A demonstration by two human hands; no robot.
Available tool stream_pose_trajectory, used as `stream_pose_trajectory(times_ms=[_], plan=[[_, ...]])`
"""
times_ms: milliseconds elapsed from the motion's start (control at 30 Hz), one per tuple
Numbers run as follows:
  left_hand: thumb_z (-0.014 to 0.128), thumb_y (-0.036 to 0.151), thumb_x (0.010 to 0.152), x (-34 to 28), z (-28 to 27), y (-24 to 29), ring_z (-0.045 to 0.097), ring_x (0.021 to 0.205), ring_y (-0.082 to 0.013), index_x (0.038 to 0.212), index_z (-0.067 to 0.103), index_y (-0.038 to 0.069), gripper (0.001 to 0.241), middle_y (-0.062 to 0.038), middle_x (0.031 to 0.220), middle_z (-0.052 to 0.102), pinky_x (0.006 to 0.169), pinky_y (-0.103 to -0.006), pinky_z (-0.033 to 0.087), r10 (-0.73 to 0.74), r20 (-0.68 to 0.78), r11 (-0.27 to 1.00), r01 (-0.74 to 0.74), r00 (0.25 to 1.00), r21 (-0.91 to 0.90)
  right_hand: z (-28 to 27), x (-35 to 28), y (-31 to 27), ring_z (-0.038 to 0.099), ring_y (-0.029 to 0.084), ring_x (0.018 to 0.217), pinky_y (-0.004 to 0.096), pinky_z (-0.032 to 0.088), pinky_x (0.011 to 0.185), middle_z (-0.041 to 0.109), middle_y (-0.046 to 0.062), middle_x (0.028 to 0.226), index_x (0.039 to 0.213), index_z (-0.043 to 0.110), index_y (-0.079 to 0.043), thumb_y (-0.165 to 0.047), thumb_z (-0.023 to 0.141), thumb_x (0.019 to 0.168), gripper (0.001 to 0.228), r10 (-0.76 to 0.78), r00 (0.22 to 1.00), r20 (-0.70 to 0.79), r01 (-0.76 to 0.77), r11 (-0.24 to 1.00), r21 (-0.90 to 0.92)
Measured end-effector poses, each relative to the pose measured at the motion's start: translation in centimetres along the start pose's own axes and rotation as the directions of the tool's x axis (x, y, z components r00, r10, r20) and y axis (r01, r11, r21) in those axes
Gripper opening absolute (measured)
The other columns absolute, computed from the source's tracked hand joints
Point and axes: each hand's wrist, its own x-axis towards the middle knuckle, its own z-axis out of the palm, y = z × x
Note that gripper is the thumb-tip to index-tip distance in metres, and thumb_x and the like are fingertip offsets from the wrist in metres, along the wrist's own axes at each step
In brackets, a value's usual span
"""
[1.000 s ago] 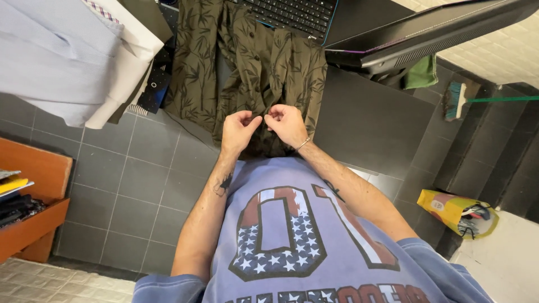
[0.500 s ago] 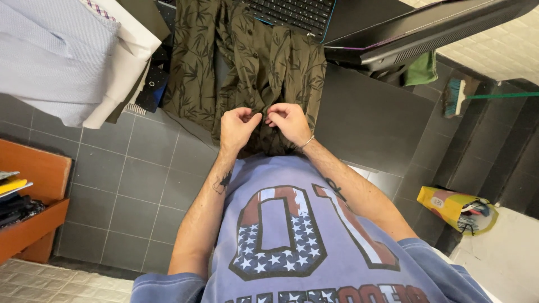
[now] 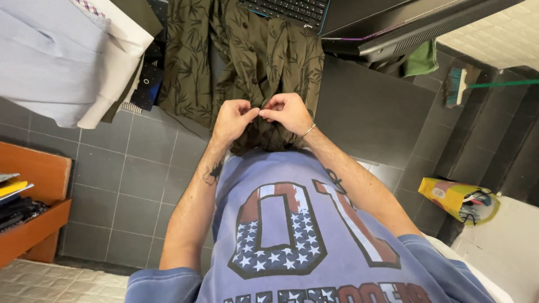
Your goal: The person buttons up a green patterned shirt laid on a desk, then picks up a hanger and places the shirt on it. They walk to a clothing rack and hang the shirt among other garments.
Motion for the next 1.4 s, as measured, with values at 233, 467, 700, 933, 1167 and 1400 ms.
stream_pose_trajectory(times_ms=[233,467,700,933,1167,1400], plan=[[0.08,0.033,0.086,0.9,-0.2,0.3,0.057,0.058,-0.0082,0.067,0.069,0.013,0.03,-0.002,0.057,0.066,0.06,-0.0266,0.047,0.027,0.004,0.998,-0.027,1.0,0.054,0.7,0.7,1.8,0.072,0.008,0.072,0.022,0.064,0.068,0.077,0.011,0.084,0.095,0.077,-0.003,-0.009,0.088,0.08,0.019,-0.116,0.983,-0.142,0.094,0.983,-0.157],[0.084,0.036,0.083,1.6,0.9,0.1,0.061,0.055,-0.0134,0.071,0.072,0.012,0.029,-0.005,0.057,0.066,0.057,-0.0285,0.048,0.035,-0.075,0.993,-0.027,0.997,0.111,0.7,0.8,3.3,0.075,0.016,0.074,0.028,0.068,0.071,0.076,0.02,0.084,0.099,0.075,0.002,-0.003,0.07,0.094,0.009,-0.054,0.985,-0.165,0.069,0.994,0.087],[0.082,0.032,0.084,3.3,0.1,2.5,0.066,0.053,-0.0118,0.075,0.073,0.009,0.027,-0.003,0.054,0.067,0.059,-0.0261,0.052,0.092,-0.059,0.993,-0.088,0.994,0.074,-0.1,2.0,-0.6,0.075,0.016,0.076,0.027,0.067,0.072,0.075,0.021,0.084,0.098,0.074,0.006,-0.005,0.077,0.089,0.015,-0.047,0.987,-0.154,0.052,0.998,0.03],[0.083,0.03,0.084,4.3,-0.3,2.0,0.07,0.053,-0.01,0.08,0.075,0.008,0.024,-0.003,0.058,0.07,0.059,-0.0249,0.054,0.088,-0.045,0.996,-0.088,0.995,0.013,-0.1,3.4,1.1,0.078,0.018,0.077,0.029,0.07,0.069,0.074,0.02,0.086,0.102,0.074,0.006,-0.003,0.075,0.088,0.017,-0.005,0.982,-0.188,0.025,0.994,0.103],[0.083,0.03,0.086,3.3,-0.2,0.3,0.063,0.053,-0.0069,0.074,0.074,0.014,0.022,0.0,0.055,0.067,0.057,-0.0241,0.051,0.145,-0.044,0.989,-0.143,0.989,0.034,0.0,2.4,2.4,0.078,0.021,0.079,0.03,0.07,0.069,0.073,0.018,0.087,0.103,0.072,0.008,0.0,0.077,0.087,0.018,-0.001,0.991,-0.135,0.03,0.977,0.212],[0.086,0.032,0.081,0.6,1.8,1.2,0.071,0.06,-0.0147,0.08,0.077,0.014,0.02,-0.004,0.063,0.071,0.059,-0.0265,0.054,0.156,-0.149,0.984,-0.14,0.977,0.113,0.0,1.9,5.1,0.078,0.026,0.077,0.036,0.069,0.069,0.072,0.02,0.082,0.093,0.07,0.008,-0.007,0.083,0.087,0.02,0.01,0.988,-0.156,0.029,0.968,0.25]])
